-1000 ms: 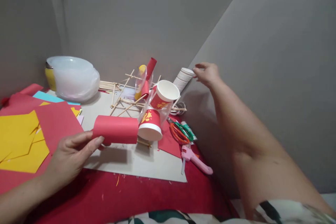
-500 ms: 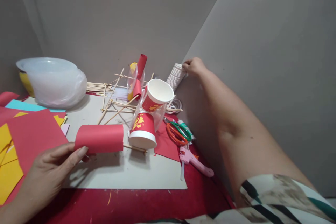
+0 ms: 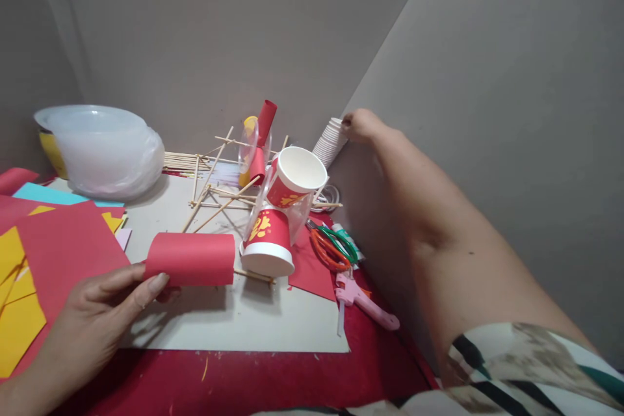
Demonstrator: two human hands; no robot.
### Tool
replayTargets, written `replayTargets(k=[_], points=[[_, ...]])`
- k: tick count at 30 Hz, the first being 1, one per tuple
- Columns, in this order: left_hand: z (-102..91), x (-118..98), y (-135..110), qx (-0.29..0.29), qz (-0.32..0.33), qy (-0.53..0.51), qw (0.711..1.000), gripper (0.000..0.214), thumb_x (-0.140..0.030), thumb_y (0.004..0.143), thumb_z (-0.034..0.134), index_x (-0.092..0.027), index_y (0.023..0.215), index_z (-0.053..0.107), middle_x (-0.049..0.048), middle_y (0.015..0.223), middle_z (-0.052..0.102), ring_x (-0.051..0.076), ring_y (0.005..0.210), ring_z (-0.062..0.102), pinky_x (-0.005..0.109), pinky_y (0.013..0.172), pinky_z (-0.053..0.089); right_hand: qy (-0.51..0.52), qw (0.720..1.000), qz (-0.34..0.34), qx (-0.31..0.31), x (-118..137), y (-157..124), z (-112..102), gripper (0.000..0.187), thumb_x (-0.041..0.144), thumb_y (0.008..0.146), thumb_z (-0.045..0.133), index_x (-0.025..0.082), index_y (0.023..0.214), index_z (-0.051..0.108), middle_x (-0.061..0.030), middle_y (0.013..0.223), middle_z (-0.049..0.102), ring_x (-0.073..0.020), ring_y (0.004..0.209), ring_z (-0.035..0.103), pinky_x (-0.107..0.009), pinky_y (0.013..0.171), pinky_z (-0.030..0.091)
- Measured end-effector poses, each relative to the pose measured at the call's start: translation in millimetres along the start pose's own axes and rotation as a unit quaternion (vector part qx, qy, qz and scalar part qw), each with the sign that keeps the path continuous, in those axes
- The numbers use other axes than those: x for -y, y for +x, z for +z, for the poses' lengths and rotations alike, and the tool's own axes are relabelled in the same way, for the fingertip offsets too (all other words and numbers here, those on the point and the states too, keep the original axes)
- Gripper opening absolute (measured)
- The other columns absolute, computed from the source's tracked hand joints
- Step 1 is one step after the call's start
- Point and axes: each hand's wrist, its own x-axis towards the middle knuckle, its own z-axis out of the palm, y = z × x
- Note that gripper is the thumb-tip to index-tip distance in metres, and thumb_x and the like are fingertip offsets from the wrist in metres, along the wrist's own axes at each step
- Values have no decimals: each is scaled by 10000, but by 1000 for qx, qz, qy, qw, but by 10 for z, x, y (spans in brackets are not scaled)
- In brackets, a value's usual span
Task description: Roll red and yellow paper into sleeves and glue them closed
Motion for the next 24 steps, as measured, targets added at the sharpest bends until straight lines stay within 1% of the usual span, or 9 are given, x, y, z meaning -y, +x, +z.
replayTargets(k=[2,4,8,10,13,16,19,22,24], points=[[16,-18,-37,-16,-58,5,998,110,-455,802,737,-378,823,812,-50,848,803,153,740,760,95,633,570,-7,999,27,18,17,0,-22,343,314,974,578,117,1255,586,-139,1267,614,-224,1079,639,-441,923,544],[22,-31,-61,-10,-83,-4,996,140,-496,781,745,-380,825,811,-48,862,804,167,770,754,122,649,581,-6,998,54,25,33,-6,-54,330,320,1004,519,121,1259,585,-126,1269,612,-218,1084,638,-443,930,538],[-3,-33,-54,9,-104,-14,994,212,-559,735,761,-386,847,811,-43,901,805,186,798,749,153,680,593,26,996,81,-19,56,-12,-132,358,330,1052,376,127,1217,620,-97,1249,616,-197,1073,647,-421,928,535],[-25,-24,-35,20,-109,-17,994,245,-580,715,767,-394,868,811,-45,921,805,196,817,751,162,689,597,52,993,87,-58,67,-13,-171,464,356,1043,330,39,1116,660,-117,1207,648,-173,1020,665,-333,877,510],[-43,-16,-15,36,-113,-16,993,257,-596,701,767,-396,856,811,-43,918,805,211,830,752,180,696,605,98,981,95,-136,93,-20,-222,627,428,906,333,-111,890,652,-236,1120,684,-147,956,675,-266,711,414],[-36,-20,-16,28,-111,-13,993,244,-599,696,766,-394,821,810,-41,902,805,212,816,750,186,694,606,150,958,102,-220,138,-48,-278,601,432,814,375,-112,776,626,-301,1048,685,-136,899,690,-278,613,362],[-32,-35,-18,12,-86,-13,996,228,-596,677,775,-394,776,806,-41,852,802,206,774,743,185,674,600,201,934,109,-275,209,-129,-371,613,451,820,338,-84,701,613,-297,984,701,-83,720,695,-283,536,320],[-62,-56,-5,26,-54,7,998,255,-609,666,769,-361,718,801,-14,771,792,209,709,728,191,605,588,273,907,105,-304,319,-327,-526,654,509,839,312,-53,739,632,-229,862,734,-15,514,631,-285,484,274],[-94,-77,6,30,-44,13,998,282,-607,711,740,-331,714,795,4,739,783,195,685,717,180,581,570,391,853,59,-341,418,-565,-660,601,537,828,412,-11,844,659,-149,760,745,-3,436,588,-280,465,248]])
